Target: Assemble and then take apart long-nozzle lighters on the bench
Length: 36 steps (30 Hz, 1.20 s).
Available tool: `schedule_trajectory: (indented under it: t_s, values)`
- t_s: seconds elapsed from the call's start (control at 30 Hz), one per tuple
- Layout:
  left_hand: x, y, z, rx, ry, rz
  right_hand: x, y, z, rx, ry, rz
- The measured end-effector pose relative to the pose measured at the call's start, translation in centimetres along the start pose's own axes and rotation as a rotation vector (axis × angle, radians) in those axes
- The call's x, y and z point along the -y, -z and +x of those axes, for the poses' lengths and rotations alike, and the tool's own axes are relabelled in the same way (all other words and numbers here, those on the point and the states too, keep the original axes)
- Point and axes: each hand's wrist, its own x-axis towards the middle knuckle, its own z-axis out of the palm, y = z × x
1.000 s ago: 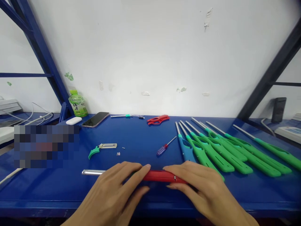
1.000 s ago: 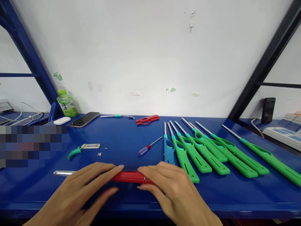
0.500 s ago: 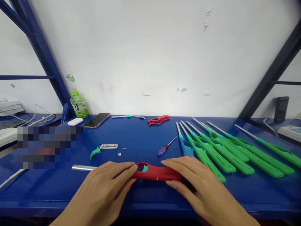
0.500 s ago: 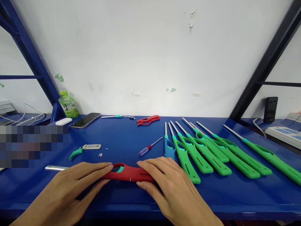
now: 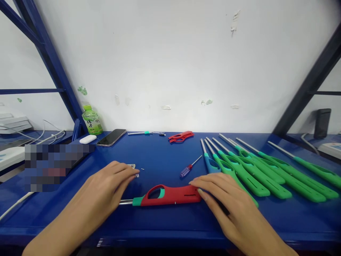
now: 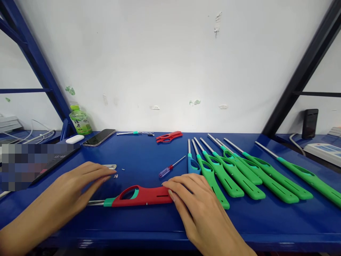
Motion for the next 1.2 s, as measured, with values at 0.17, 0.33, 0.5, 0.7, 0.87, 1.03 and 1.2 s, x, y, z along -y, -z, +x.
schedule_trajectory:
  t_s: [0.17, 0.33, 0.5, 0.7, 0.87, 1.03, 1.2]
  values:
    - [2.5, -0.7, 0.9, 0.179, 0.108, -0.022, -0.7, 0.1, 0.9, 0.058, 0.016, -0.046]
    - [2.2, -0.8, 1.5, 0.245, 0.138, -0.015, -3.0, 1.3, 2.8, 0.248, 0.089, -0.287]
    - [1.8, -0.7, 1.9, 0.296, 0.161, -0.022, -5.4, 2.1, 5.4, 0.420, 0.332, -0.421]
    - [1.8, -0.7, 1.9, 0.325, 0.181, -0.025, -4.8, 1.1, 8.1, 0.430, 0.467, -0.422]
    - [1.8, -0.8, 1.7, 0.320, 0.177, -0.025, -4.2, 1.0, 8.2, 0.369, 0.481, -0.424]
    - [1.9, -0.8, 1.5, 0.287, 0.178, -0.007, -4.4, 2.3, 7.8, 0.290, 0.432, -0.348]
    - [2.1, -0.9, 1.3, 0.281, 0.164, -0.009, -4.0, 2.2, 7.4, 0.313, 0.415, -0.257]
